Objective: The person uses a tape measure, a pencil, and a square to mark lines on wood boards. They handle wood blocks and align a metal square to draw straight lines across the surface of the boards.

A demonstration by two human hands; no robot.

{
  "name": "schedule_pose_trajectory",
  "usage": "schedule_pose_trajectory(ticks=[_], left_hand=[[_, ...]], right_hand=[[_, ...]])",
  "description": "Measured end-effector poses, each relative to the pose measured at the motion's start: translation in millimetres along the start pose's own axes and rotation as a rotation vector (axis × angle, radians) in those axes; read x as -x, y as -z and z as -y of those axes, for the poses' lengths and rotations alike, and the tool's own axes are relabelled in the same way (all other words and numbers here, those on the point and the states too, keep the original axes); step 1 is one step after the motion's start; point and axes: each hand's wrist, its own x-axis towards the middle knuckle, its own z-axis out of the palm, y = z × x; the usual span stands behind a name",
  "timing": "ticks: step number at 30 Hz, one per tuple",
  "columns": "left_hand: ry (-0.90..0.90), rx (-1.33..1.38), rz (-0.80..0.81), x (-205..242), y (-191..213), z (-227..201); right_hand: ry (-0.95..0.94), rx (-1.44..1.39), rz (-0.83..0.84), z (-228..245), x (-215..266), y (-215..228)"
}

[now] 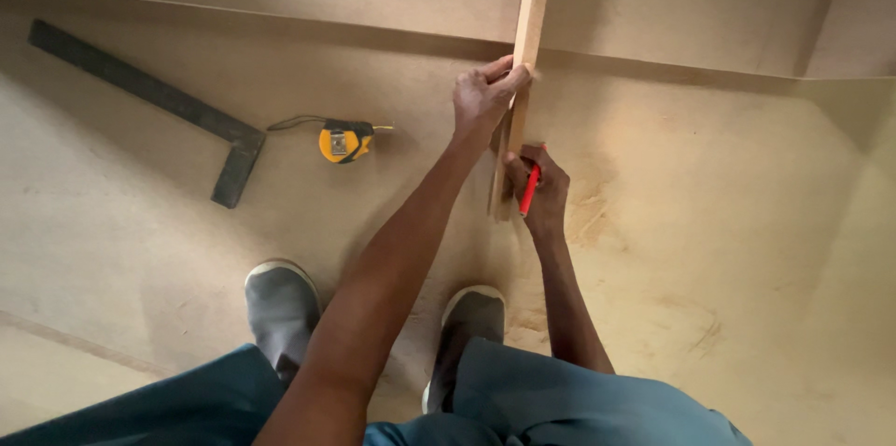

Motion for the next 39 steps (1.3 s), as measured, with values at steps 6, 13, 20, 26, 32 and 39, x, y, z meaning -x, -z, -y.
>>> schedule_pose_trajectory(ticks=[6,13,20,26,32,39], left_hand=[[-0.014,0.034,0.004,-6.1,-5.0,7.1],[0.004,0.053,0.023,-6.1,-5.4,8.9],[0.014,0.04,0.019,-5.9,-4.1,5.1],[0.034,-0.085,-0.017,-6.3,-3.1,3.8],[0.046,0.08,0.027,-10.5,-3.2,9.2],[0.016,-0.004,0.03,-11.9,-2.4,13.6]], right_hand=[[0.018,-0.034,0.011,-0.1,0.4,5.5],[0.087,-0.079,-0.007,-0.6,1.6,3.3],[0.017,-0.062,-0.006,-6.7,1.1,4.1],[0.052,0.044,-0.024,-9.3,-0.6,2.9],[0.045,-0.061,-0.007,-12.3,0.6,0.4],[0.041,-0.09,0.021,-10.7,-3.2,4.2]])
